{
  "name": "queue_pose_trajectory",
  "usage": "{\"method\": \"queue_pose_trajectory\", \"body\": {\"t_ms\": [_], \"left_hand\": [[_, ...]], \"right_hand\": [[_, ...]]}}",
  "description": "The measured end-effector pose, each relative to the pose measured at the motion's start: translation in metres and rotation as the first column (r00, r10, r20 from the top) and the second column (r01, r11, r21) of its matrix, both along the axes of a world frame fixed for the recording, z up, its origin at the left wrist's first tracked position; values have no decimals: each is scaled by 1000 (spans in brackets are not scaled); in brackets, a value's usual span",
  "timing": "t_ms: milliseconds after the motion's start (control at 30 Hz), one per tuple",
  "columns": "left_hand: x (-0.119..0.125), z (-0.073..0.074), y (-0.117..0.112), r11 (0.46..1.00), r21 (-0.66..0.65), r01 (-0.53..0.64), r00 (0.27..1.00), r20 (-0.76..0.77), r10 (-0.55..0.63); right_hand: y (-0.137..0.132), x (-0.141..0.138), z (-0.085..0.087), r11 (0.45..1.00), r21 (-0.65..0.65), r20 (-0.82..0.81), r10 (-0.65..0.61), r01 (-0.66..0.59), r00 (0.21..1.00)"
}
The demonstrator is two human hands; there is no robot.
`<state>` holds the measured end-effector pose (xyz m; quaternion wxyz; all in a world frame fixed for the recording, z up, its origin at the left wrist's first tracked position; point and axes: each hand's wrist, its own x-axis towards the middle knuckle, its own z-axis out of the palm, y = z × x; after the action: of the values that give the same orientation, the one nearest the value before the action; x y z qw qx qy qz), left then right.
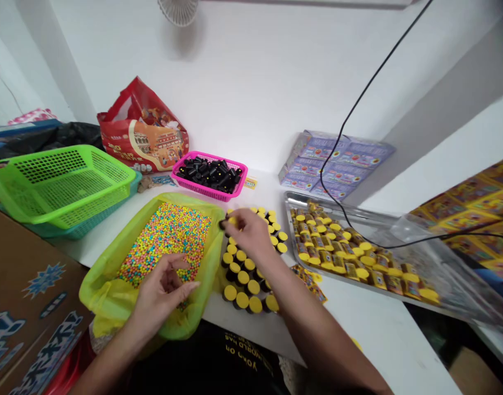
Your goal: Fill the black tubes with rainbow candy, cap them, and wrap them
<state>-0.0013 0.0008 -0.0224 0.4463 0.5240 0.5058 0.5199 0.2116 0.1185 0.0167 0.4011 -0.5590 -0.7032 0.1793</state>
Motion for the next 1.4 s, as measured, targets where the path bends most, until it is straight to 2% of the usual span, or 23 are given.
{"method": "queue_pose_trajectory", "body": {"t_ms": [33, 67, 100, 133, 233, 400, 533, 667, 800, 900, 1000, 1100, 1267, 1400], "left_hand": [[-1, 0, 1, 1000, -17, 27, 1000, 0, -27], [-1, 1, 1, 998, -35, 56, 998, 1, -56], [-2, 0, 2, 995, -51, 82, 997, 3, -82], [-2, -1, 2, 993, -63, 102, 995, 6, -102], [-2, -4, 4, 984, -97, 147, 989, 35, -144], [-3, -2, 4, 972, -164, 168, 984, 87, -155], [-5, 3, 4, 971, -164, 175, 984, 57, -168], [-6, 5, 6, 967, -172, 188, 982, 26, -186], [-4, 2, 4, 964, -164, 209, 978, 26, -208], [-1, 0, 2, 959, -154, 239, 971, 35, -237], [1, -2, 3, 958, -138, 250, 967, -20, -255], [0, -5, 5, 965, -130, 229, 967, -80, -241], [-1, -13, 10, 962, -165, 217, 964, -120, -238], [0, -15, 11, 952, -206, 226, 964, -96, -250]], "right_hand": [[22, 13, 3, 991, 24, 129, -131, 129, 983], [44, 24, 5, 981, 8, 282, -190, 195, 940], [65, 34, 6, 975, -15, 415, -195, 221, 889], [83, 41, 4, 975, -29, 472, -181, 220, 863], [119, 48, -8, 988, -72, 567, -75, 140, 820], [142, 43, -30, 990, -143, 671, 106, -12, 734], [149, 43, -37, 978, -198, 701, 183, -58, 689], [147, 48, -37, 974, -220, 697, 193, -51, 691], [139, 52, -25, 987, -160, 691, 109, 4, 715], [145, 46, -12, 995, -80, 688, 13, 58, 726], [168, 29, -5, 996, -42, 686, -27, 76, 727], [203, 4, -8, 993, -86, 688, 0, 82, 726], [257, -36, -18, 968, -250, 667, 158, 19, 728], [274, -49, -25, 939, -342, 621, 257, -39, 741]]}}
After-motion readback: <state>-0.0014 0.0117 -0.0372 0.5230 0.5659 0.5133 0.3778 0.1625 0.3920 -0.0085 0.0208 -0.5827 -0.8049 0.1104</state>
